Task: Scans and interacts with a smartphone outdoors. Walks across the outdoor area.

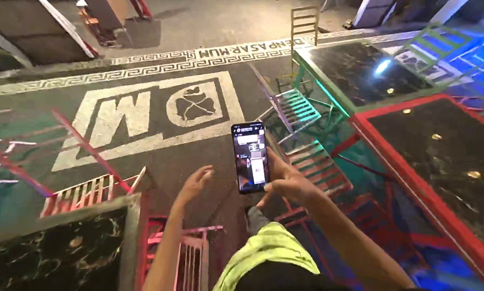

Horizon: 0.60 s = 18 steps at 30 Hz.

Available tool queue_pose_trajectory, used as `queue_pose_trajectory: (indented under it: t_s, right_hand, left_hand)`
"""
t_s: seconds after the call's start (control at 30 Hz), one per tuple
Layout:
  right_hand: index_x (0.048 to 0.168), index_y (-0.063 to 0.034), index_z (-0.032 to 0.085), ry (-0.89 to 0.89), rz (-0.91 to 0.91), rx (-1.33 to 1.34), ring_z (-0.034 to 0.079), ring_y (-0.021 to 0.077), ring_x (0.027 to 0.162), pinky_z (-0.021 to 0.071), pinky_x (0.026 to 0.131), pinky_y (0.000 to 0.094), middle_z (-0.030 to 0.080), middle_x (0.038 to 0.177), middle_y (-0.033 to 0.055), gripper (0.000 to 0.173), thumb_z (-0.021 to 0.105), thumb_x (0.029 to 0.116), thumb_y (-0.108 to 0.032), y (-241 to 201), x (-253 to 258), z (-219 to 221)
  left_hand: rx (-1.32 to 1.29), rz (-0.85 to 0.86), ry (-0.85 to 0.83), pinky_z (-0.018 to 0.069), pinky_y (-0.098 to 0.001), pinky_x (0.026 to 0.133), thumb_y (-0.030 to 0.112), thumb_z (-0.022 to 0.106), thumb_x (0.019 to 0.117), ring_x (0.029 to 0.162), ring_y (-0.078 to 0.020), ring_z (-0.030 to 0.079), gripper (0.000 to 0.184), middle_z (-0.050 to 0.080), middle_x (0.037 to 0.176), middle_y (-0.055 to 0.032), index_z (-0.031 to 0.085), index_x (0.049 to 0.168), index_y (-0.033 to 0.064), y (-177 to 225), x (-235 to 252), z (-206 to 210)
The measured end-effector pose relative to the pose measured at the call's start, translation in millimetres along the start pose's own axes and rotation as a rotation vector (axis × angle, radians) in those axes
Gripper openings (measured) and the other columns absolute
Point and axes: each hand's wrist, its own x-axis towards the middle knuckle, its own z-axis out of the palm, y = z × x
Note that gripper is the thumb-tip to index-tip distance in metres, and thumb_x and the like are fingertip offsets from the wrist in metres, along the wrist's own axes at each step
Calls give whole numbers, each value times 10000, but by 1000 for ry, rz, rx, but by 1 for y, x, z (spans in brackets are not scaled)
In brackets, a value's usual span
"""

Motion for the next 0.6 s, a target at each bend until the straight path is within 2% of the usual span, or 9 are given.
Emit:
queue_pose_trajectory:
  t_s: [0.07,0.1,0.17,0.23,0.3,0.37,0.47,0.53,0.6]
  right_hand:
    - [1626,-251,57,-5,-27,-51,652,407,1173,638,740,610,541,1434,190,928,569,918,61,-24,71,-39]
    - [1625,-248,77,-10,-41,-77,667,395,1152,647,723,589,561,1412,187,899,564,935,60,-37,109,-56]
    - [1604,-254,152,-4,-36,-112,691,371,1112,659,693,550,600,1360,171,853,585,940,60,-63,182,-83]
    - [1590,-272,196,20,12,-117,708,376,1065,664,640,524,617,1331,174,876,646,914,58,-79,247,-105]
    - [1586,-263,200,32,43,-152,724,379,997,656,560,485,632,1294,184,929,703,875,61,-92,320,-129]
    - [1573,-239,224,47,81,-175,733,373,959,639,499,457,648,1267,186,951,738,837,74,-97,392,-153]
    - [1585,-202,159,-24,106,-163,727,363,1000,645,522,450,642,1285,182,999,746,823,63,-91,495,-191]
    - [1606,-176,63,-102,85,-142,718,381,1045,657,561,471,628,1321,194,1071,750,823,75,-90,568,-217]
    - [1597,-172,43,-149,75,-130,708,380,1069,656,582,476,615,1341,189,1084,762,818,51,-90,641,-236]
  left_hand:
    - [87,-308,73,462,-530,1099,310,538,1060,1291,-335,583,506,566,1428,-222,483,1479,30,-76,46,-31]
    - [63,-447,108,477,-543,1067,280,552,1058,1255,-355,599,480,580,1399,-236,502,1456,17,-100,59,-39]
    - [-139,-695,179,521,-581,965,311,496,1085,1189,-381,632,456,607,1368,-215,500,1464,58,-116,72,-40]
    - [-416,-812,259,537,-595,936,369,445,1097,1173,-366,653,456,642,1345,-165,504,1469,112,-110,74,-33]
    - [-570,-761,327,556,-582,919,372,421,1100,1153,-347,673,452,666,1321,-148,520,1456,112,-97,107,-52]
    - [-623,-651,396,566,-561,916,337,395,1103,1156,-336,673,443,661,1330,-145,509,1459,98,-86,156,-89]
    - [-685,-386,491,582,-535,923,337,382,1079,1198,-328,655,487,634,1379,-131,455,1503,107,-54,249,-170]
    - [-761,-116,486,584,-546,918,416,443,1041,1217,-362,636,593,607,1402,-161,397,1532,87,-22,329,-236]
    - [-875,105,391,574,-568,927,548,596,956,1234,-391,617,785,586,1415,-183,355,1552,97,16,406,-305]
